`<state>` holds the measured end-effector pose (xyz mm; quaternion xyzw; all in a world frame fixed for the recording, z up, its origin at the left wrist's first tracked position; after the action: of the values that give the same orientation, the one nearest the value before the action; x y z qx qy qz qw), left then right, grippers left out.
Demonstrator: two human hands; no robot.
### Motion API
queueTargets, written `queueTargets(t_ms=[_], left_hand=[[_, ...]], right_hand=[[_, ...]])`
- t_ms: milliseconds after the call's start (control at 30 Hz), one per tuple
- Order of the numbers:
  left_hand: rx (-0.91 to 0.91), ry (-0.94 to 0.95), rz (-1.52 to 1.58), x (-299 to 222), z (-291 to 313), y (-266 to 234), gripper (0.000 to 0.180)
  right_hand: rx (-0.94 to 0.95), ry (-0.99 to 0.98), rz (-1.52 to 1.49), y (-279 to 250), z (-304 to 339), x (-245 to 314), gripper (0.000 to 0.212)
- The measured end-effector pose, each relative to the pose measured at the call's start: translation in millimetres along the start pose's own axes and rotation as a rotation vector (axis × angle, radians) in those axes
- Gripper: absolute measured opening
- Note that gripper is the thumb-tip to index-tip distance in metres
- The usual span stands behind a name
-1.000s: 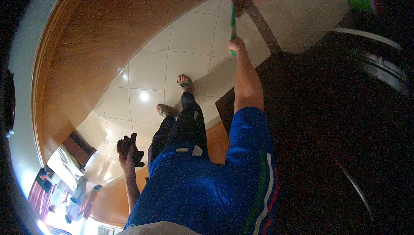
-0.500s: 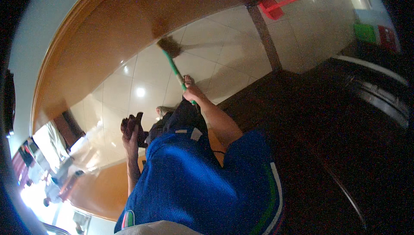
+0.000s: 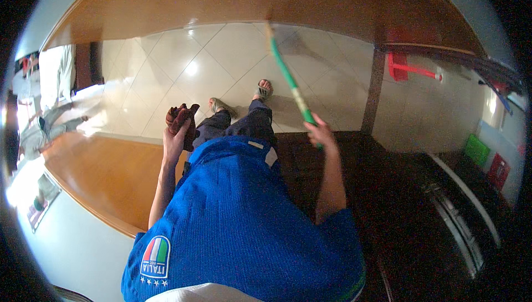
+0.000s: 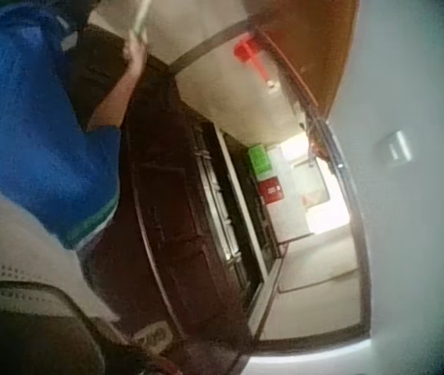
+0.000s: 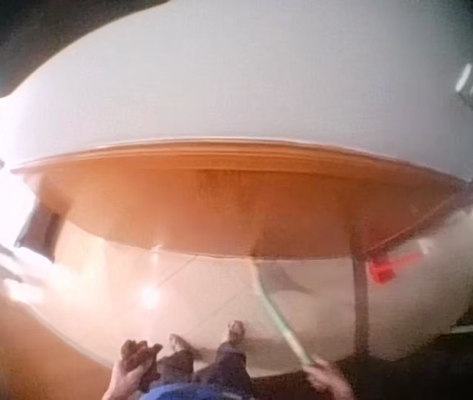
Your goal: The person sweeps the tiled floor of a bedroom using a broom and dustpan. Another person makes the bed in the background. The person sweeps debris into a pile and then uses a dustpan to collect it.
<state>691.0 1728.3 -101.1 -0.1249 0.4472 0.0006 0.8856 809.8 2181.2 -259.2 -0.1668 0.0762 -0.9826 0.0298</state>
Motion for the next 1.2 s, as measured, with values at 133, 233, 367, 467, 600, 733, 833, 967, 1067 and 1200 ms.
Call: queueTargets(t_ms=[133, 233, 367, 467, 600, 733, 833, 967, 1067, 1200], left_hand=[[-0.045, -0.096, 0.039, 17.6, -4.6, 0.9, 0.036], [-0.057, -0.083, 0.036, 19.3, -5.0, 3.2, 0.037], [-0.104, -0.089, -0.061, 29.5, -9.4, -0.7, 0.041], [-0.174, -0.072, -0.056, 28.4, -10.2, -0.5, 0.042], [-0.249, -0.064, -0.075, 57.3, -14.8, -3.5, 0.039], [-0.235, -0.063, -0.070, 75.8, -17.1, -8.4, 0.038], [-0.234, -0.008, -0.067, 78.0, -13.6, -12.2, 0.038], [-0.216, 0.000, -0.054, 59.2, -16.8, -7.1, 0.036], [-0.155, -0.038, 0.055, 70.4, -25.4, -3.8, 0.033], [-0.118, -0.038, 0.059, 60.4, -18.1, 0.3, 0.031]], right_hand=[[-0.197, 0.027, -0.069, -102.7, -13.7, -2.1, 0.062], [-0.234, -0.046, -0.152, -122.6, -94.1, -0.3, 0.031], [-0.347, -0.077, -0.368, -82.5, -227.5, 10.6, 0.022], [-0.166, -0.009, -0.347, -4.2, -268.5, 41.2, 0.023], [-0.004, -0.079, -0.180, 106.8, -253.8, 66.8, 0.052], [0.060, -0.090, -0.004, 178.7, -220.6, 81.7, 0.055], [0.183, -0.064, 0.052, 209.6, -188.4, 99.3, 0.063], [0.317, -0.094, 0.086, 245.9, -172.3, 127.0, 0.054], [0.411, -0.056, 0.040, 260.5, -159.9, 143.8, 0.058], [0.355, -0.163, 0.048, 219.9, -103.1, 147.6, 0.047]])
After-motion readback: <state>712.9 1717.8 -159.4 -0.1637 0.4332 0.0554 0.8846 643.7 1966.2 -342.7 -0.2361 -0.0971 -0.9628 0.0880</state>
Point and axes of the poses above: each hand's wrist, its own z-axis away from the middle knuckle, its own y-axis out of the palm, x = y × z, the point moved 6 cm from there along -z, towards the middle knuckle, and after that the axes turned 4 degrees about -x, right-handed, at the moved point
